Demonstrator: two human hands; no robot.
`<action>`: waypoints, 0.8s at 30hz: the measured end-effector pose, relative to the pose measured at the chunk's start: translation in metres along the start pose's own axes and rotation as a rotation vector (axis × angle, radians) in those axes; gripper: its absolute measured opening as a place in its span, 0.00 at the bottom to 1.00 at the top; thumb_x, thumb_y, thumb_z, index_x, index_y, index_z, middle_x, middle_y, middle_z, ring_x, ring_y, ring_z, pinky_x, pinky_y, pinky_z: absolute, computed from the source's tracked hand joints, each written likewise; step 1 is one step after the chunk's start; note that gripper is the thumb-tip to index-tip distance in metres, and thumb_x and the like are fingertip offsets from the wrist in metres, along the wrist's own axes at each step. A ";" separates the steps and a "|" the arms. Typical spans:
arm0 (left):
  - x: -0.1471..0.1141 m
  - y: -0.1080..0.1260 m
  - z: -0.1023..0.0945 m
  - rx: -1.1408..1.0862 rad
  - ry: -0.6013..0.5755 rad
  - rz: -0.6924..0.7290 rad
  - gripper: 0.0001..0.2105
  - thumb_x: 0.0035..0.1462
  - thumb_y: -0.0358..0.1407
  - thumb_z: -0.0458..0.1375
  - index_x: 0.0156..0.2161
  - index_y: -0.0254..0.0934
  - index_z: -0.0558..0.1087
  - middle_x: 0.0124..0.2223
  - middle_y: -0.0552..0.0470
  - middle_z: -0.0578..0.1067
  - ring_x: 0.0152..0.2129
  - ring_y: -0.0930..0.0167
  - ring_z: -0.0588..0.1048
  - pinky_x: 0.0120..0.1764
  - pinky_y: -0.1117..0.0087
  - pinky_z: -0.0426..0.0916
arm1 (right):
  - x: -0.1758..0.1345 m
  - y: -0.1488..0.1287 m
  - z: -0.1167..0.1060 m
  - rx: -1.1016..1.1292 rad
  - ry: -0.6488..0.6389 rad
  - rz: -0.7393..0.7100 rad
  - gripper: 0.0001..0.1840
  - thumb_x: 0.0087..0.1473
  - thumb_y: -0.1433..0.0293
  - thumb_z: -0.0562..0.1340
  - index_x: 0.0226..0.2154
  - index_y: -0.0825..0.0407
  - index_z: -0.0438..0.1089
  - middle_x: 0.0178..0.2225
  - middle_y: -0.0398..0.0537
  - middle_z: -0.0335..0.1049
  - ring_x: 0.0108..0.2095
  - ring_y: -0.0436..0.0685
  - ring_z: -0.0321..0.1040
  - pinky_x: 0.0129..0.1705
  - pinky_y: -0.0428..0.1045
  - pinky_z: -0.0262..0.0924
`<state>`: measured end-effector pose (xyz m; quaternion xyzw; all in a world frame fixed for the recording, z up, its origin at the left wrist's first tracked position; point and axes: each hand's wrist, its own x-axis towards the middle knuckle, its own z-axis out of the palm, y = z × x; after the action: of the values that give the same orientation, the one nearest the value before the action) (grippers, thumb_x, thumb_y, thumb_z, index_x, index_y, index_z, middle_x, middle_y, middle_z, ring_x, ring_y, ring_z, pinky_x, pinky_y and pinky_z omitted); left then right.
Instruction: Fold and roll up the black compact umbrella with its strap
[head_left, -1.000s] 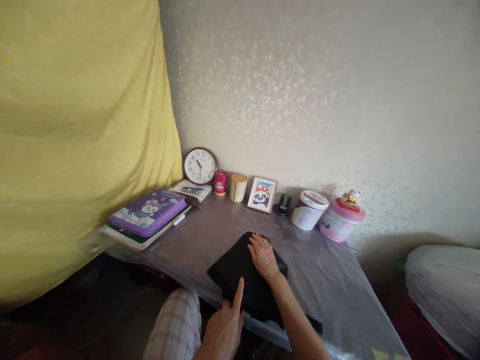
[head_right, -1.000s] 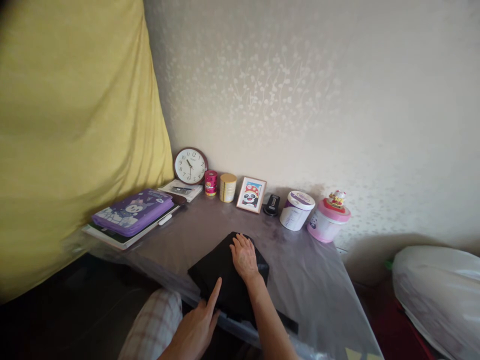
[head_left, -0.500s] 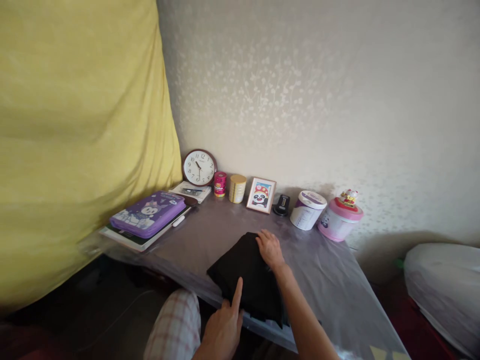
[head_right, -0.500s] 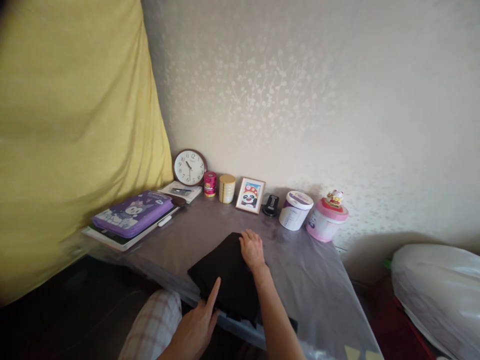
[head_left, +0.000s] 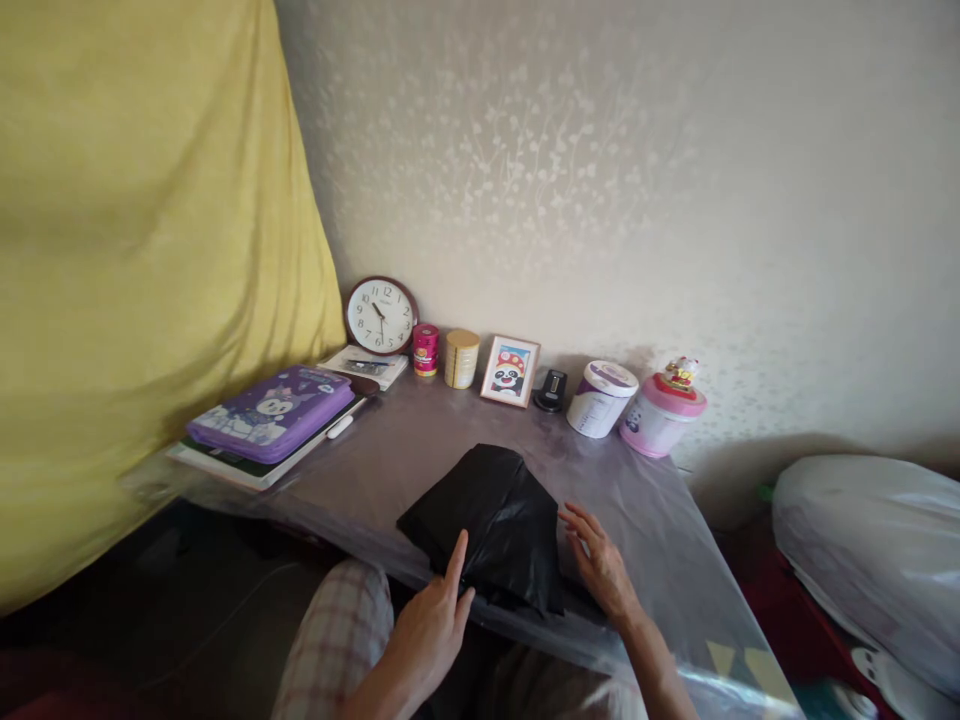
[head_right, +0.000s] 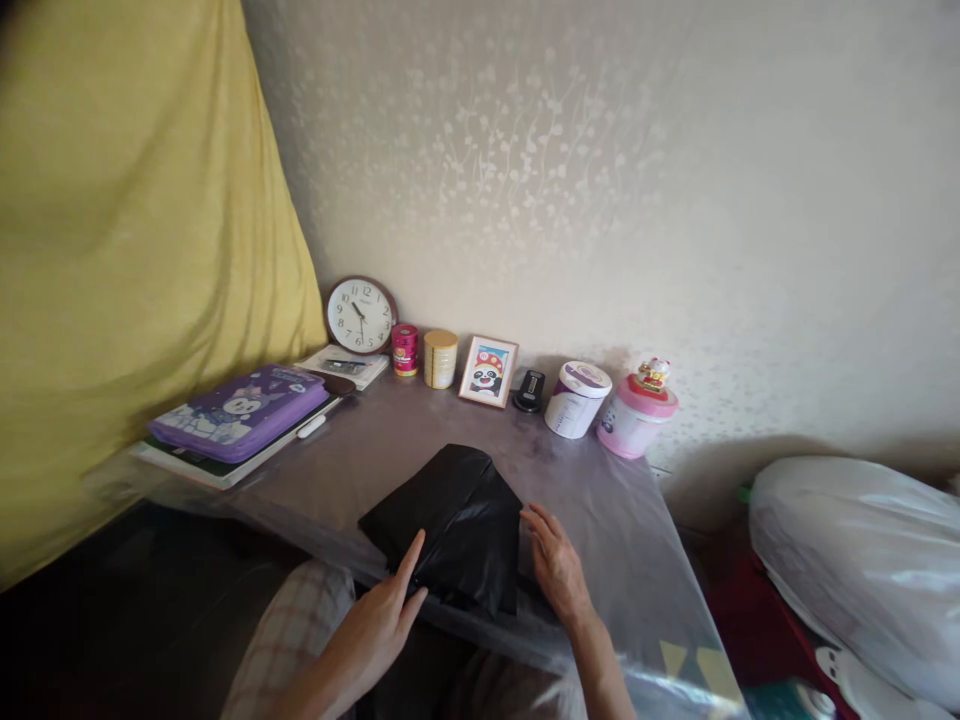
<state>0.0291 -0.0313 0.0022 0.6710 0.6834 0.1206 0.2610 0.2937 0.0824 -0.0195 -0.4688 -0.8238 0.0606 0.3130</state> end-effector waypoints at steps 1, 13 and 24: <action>0.000 0.000 -0.001 -0.007 -0.004 -0.007 0.28 0.63 0.38 0.41 0.64 0.41 0.32 0.38 0.46 0.75 0.34 0.67 0.74 0.35 0.70 0.63 | -0.004 -0.006 0.000 0.016 -0.019 -0.013 0.19 0.58 0.71 0.48 0.50 0.47 0.63 0.54 0.50 0.59 0.51 0.54 0.63 0.51 0.51 0.61; -0.002 0.002 -0.013 -0.218 -0.034 -0.020 0.28 0.62 0.40 0.39 0.64 0.37 0.35 0.22 0.55 0.72 0.19 0.73 0.71 0.31 0.73 0.64 | -0.004 -0.045 -0.005 0.114 -0.008 -0.175 0.20 0.57 0.75 0.48 0.50 0.48 0.63 0.57 0.50 0.55 0.55 0.53 0.57 0.55 0.51 0.56; 0.001 -0.003 -0.012 -0.560 -0.114 -0.033 0.29 0.62 0.43 0.40 0.63 0.43 0.30 0.20 0.58 0.69 0.11 0.74 0.68 0.15 0.79 0.61 | 0.042 -0.078 -0.005 0.253 0.089 -0.180 0.13 0.58 0.72 0.49 0.42 0.49 0.66 0.51 0.52 0.61 0.50 0.54 0.62 0.51 0.52 0.59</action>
<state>0.0207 -0.0280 0.0101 0.5675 0.6184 0.2625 0.4761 0.2237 0.0725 0.0349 -0.3521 -0.8336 0.1149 0.4098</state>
